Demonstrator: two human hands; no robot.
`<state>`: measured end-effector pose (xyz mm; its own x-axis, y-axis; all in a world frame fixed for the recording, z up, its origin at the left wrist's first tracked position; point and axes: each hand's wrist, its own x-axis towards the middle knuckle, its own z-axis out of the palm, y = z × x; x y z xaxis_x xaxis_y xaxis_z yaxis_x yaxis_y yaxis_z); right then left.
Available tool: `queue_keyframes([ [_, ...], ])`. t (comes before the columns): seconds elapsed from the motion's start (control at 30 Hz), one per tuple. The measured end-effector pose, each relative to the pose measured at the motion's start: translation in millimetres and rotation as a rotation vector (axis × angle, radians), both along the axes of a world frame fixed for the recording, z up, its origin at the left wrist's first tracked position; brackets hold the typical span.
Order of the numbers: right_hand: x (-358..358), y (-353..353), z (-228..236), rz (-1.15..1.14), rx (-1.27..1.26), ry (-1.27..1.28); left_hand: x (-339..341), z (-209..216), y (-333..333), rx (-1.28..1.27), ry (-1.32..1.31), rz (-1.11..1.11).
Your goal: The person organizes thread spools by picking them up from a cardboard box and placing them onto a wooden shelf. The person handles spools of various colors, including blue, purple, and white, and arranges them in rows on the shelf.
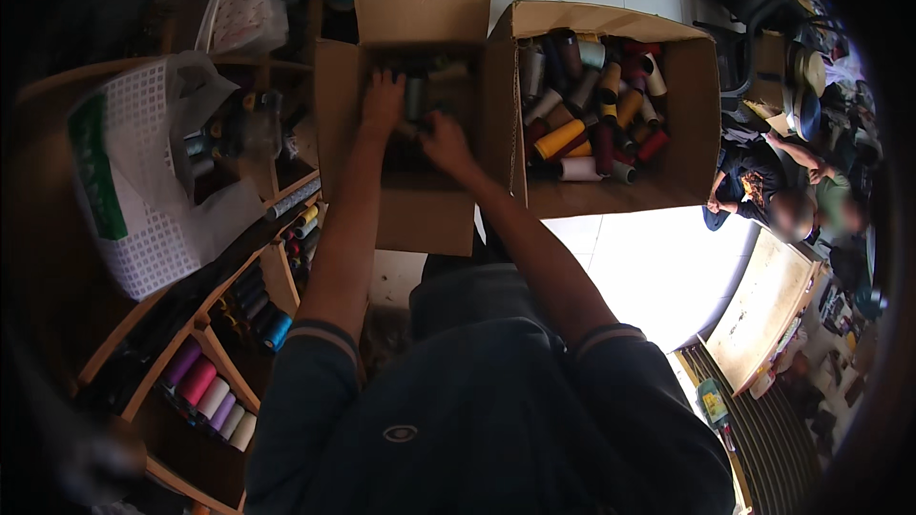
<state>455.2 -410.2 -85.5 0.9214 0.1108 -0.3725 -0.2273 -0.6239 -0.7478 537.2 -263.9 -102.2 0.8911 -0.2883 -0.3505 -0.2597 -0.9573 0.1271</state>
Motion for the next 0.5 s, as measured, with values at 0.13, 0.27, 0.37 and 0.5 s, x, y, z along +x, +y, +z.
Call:
queue_keyframes([
  [0.13,13,18,-45,0.051,0.022,0.085,-12,-51,28,-0.006,-0.057,0.098],
  [0.27,22,-19,-187,0.081,0.085,0.326,-5,-69,8,-0.131,-0.256,0.057],
  [0.37,30,-15,-149,-0.085,0.265,0.523,7,-52,6,-0.045,-0.019,0.155],
  [0.5,40,-19,-131,-0.159,0.33,0.674,15,-62,-3,0.011,0.268,0.236],
])
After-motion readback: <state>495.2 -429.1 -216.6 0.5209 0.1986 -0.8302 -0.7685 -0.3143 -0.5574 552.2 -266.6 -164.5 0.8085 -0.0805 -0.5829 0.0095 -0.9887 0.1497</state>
